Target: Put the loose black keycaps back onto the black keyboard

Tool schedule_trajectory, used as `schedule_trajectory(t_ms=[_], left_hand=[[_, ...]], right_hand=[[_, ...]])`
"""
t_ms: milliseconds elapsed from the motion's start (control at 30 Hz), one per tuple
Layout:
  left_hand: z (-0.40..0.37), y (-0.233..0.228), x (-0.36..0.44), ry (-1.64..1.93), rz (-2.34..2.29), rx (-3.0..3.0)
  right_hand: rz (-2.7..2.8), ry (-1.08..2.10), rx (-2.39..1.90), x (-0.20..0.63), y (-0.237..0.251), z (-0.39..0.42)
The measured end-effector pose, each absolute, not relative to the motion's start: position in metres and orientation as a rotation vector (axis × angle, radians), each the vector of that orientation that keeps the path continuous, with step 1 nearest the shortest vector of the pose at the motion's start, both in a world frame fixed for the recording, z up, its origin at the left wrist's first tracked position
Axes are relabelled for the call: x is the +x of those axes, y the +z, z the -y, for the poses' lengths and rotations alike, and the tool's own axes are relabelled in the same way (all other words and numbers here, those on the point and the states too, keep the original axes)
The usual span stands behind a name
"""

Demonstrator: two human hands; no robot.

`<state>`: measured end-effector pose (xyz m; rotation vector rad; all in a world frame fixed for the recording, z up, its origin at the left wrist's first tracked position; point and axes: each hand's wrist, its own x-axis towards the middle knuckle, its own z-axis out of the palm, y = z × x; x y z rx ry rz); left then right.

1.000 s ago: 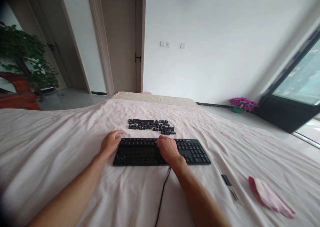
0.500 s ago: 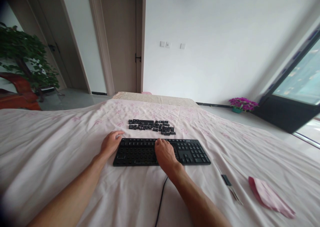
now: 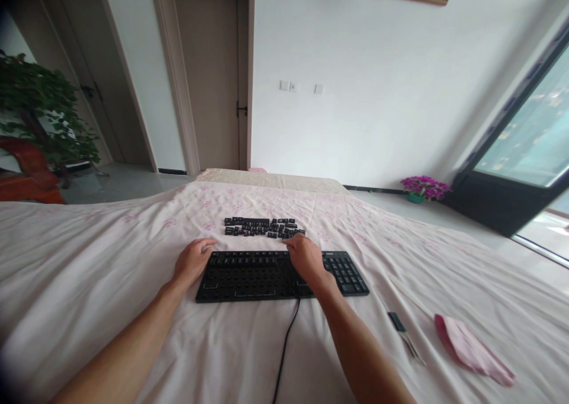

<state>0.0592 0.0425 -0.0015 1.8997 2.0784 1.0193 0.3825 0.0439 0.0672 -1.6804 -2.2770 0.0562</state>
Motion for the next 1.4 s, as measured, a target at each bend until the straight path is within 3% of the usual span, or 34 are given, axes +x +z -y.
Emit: schedule_trajectory(t_ms=[400, 1400], left_hand=[[-0.044, -0.003, 0.058, 1.021, -2.065, 1.865], [-0.043, -0.001, 0.058, 1.035, -2.064, 1.869]], right_hand=[[2.473, -0.314, -1.844, 0.364, 0.057, -0.105], [2.660, -0.466, -1.753, 0.350, 0.059, -0.110]])
